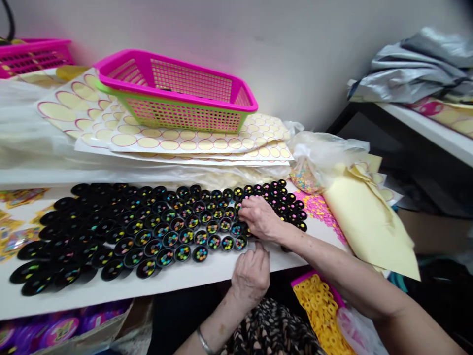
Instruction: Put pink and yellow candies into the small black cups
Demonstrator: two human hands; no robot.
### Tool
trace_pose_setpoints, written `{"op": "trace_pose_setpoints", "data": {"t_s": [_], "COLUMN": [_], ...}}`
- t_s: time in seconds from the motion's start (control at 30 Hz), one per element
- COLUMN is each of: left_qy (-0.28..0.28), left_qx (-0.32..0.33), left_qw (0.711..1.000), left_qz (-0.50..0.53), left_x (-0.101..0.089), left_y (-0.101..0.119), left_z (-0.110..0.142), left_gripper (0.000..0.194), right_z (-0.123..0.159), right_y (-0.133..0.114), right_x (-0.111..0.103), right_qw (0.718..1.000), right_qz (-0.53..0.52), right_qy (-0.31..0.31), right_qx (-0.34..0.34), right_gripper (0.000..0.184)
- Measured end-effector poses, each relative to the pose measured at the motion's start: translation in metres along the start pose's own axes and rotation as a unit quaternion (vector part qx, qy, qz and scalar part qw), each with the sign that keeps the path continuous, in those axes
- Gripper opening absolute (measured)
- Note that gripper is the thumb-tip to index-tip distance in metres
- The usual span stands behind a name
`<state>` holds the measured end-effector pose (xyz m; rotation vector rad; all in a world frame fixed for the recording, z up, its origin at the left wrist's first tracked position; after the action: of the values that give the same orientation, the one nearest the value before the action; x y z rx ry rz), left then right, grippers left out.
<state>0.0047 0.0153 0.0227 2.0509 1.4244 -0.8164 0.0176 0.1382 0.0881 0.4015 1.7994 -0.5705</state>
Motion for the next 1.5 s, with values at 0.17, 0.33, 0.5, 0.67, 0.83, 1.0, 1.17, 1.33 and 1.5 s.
{"op": "trace_pose_setpoints", "data": {"t_s": [0.17, 0.33, 0.5, 0.67, 0.83, 1.0, 1.17, 1.33, 1.5], "left_qy": [0.02, 0.046, 0.053, 0.054, 0.051, 0.049, 0.049, 0.039, 0.03], "left_qx": [0.021, 0.038, 0.048, 0.049, 0.054, 0.057, 0.052, 0.047, 0.046], "left_qw": [1.0, 0.998, 0.997, 0.997, 0.997, 0.997, 0.997, 0.998, 0.998], "left_qz": [-0.004, -0.005, -0.015, -0.019, -0.018, -0.014, -0.016, -0.02, -0.025], "left_x": [-0.002, -0.001, 0.002, 0.003, 0.003, 0.002, 0.001, 0.001, 0.001], "left_y": [-0.001, -0.001, 0.0, 0.002, 0.003, 0.002, 0.002, 0.002, 0.003], "left_z": [-0.007, -0.01, -0.011, -0.014, -0.014, -0.013, -0.013, -0.012, -0.011], "left_gripper": [0.017, 0.02, 0.021, 0.02, 0.02, 0.023, 0.023, 0.021, 0.02], "right_z": [0.021, 0.135, 0.242, 0.251, 0.237, 0.205, 0.175, 0.166, 0.169], "right_y": [0.03, 0.094, 0.121, 0.115, 0.118, 0.122, 0.128, 0.132, 0.13], "right_x": [-0.038, -0.065, -0.039, -0.029, -0.029, -0.028, -0.026, -0.02, -0.02], "right_qw": [0.975, 0.835, 0.794, 0.83, 0.828, 0.882, 0.904, 0.902, 0.904], "right_qz": [-0.142, -0.174, -0.067, 0.039, 0.109, 0.049, 0.046, 0.044, -0.008], "right_qy": [0.148, 0.384, 0.357, 0.313, 0.243, 0.205, 0.165, 0.13, 0.099], "right_qx": [0.089, 0.352, 0.488, 0.46, 0.493, 0.421, 0.392, 0.41, 0.417], "right_gripper": [0.01, 0.015, 0.016, 0.019, 0.021, 0.018, 0.016, 0.018, 0.015]}}
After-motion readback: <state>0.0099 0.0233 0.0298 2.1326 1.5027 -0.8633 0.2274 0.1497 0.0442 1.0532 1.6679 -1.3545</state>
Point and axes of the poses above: each hand's wrist, its own z-axis away from the middle knuckle, its own x-axis out of the palm, y = z × x, the point moved 4 cm from there along -z, towards the middle knuckle, and after that the axes turned 6 degrees about y, right-handed, at the moved point
